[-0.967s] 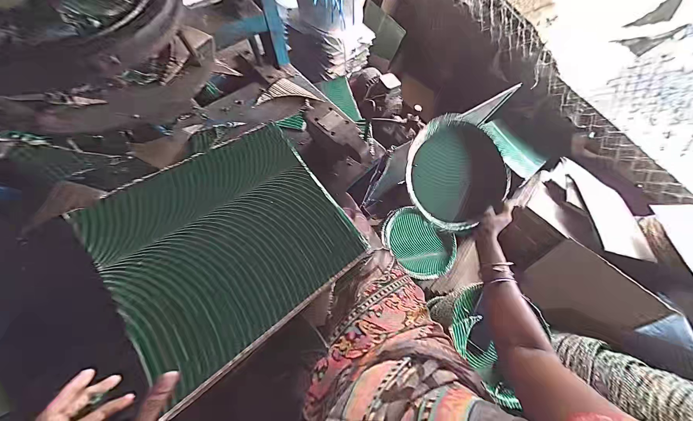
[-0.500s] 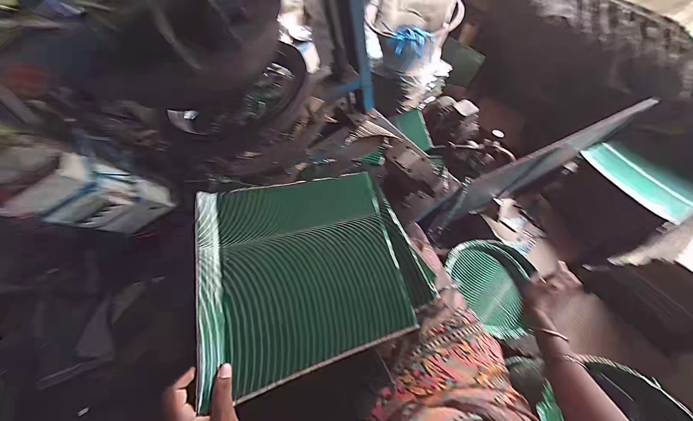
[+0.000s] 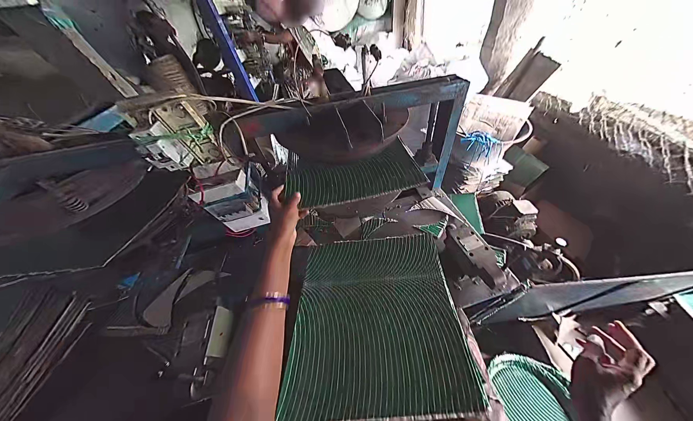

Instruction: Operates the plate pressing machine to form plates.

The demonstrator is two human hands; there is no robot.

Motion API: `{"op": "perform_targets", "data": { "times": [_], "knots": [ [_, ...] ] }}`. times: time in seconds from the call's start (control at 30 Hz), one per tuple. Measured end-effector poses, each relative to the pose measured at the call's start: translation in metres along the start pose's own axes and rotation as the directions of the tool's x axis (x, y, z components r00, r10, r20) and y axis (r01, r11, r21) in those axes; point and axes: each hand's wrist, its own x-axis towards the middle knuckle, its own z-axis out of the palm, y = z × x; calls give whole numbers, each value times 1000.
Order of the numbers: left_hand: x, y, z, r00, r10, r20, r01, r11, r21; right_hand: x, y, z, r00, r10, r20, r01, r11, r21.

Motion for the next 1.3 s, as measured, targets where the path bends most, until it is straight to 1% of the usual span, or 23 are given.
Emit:
{"op": "perform_targets", "data": {
  "times": [0.03, 0.07, 0.1, 0.13, 0.17, 0.23, 0.4, 0.47, 0.57, 0.63, 0.7, 0.77, 0.8, 0.87, 0.9, 0.97, 1.03, 1.1, 1.13, 1.17, 1.2, 1.23, 1.3],
  "knots": [
    [21, -1, 8, 1000, -2, -6, 3, 996, 85, 15, 29, 5, 989, -145, 36, 145, 989, 10],
    [29, 2, 12, 1000, -16, 5, 15, 986, 167, 36, 65, 11, 941, -335, 45, 335, 942, 23],
    [26, 6, 12, 999, -30, 17, 26, 971, 239, 64, 105, 22, 825, -565, 9, 565, 824, 37],
    [24, 11, 14, 999, -44, 18, 37, 959, 280, 81, 124, 26, 733, -679, 23, 678, 734, 42],
    [25, 14, 14, 998, -54, 23, 45, 953, 299, 87, 127, 29, 696, -717, 46, 716, 697, 34],
    [28, 14, 13, 998, -55, 34, 42, 949, 312, 85, 112, 35, 686, -724, 75, 724, 689, 35],
    [42, 1, -1, 998, -7, 58, -6, 974, 228, 96, 72, 78, 609, -787, 93, 781, 616, 98],
    [52, -5, -6, 997, 17, 71, -31, 977, 211, 96, 47, 99, 614, -775, 147, 773, 629, 86],
    [55, -2, -10, 994, -41, 98, 18, 975, 222, 102, 20, 131, 619, -750, 233, 768, 640, 23],
    [65, -8, -9, 998, -13, 68, -3, 973, 229, 107, 9, 149, 618, -731, 290, 766, 642, -12],
    [60, -3, -8, 998, -9, 56, -3, 977, 215, 108, 0, 163, 646, -688, 330, 742, 667, -64],
    [45, 5, -10, 997, -46, 56, 38, 991, 130, 107, -4, 173, 677, -668, 309, 732, 656, -184],
    [40, 7, -9, 997, -61, 39, 59, 997, 45, 107, -7, 178, 668, -676, 309, 743, 625, -240],
    [21, 0, -9, 992, -126, 1, 125, 982, -142, 101, -17, 184, 666, -628, 403, 744, 595, -303],
    [8, -5, -10, 988, -153, 3, 151, 973, -175, 95, -25, 189, 671, -587, 453, 737, 595, -320],
    [-29, -28, -20, 990, -124, 68, 127, 991, -37, 84, -39, 195, 672, -536, 510, 730, 595, -336],
    [-80, -63, -43, 965, 2, 262, -75, 961, 267, 82, -43, 196, 700, -490, 519, 703, 602, -380],
    [-130, -89, -68, 917, 108, 384, -320, 773, 547, 86, -35, 198, 695, -496, 521, 710, 587, -389],
    [-152, -97, -81, 907, 135, 398, -378, 677, 632, 89, -27, 199, 682, -504, 530, 724, 567, -392],
    [-168, -101, -92, 908, 150, 391, -394, 625, 674, 91, -24, 200, 659, -512, 550, 746, 537, -394],
    [-182, -104, -102, 915, 154, 374, -384, 617, 686, 92, -22, 200, 630, -518, 578, 771, 506, -387],
    [-192, -107, -111, 924, 141, 354, -358, 640, 680, 100, -16, 206, 611, -559, 561, 789, 486, -375],
    [-207, -113, -124, 933, 93, 348, -299, 738, 604, 117, -7, 220, 626, -597, 502, 779, 503, -374]
  ]
}}
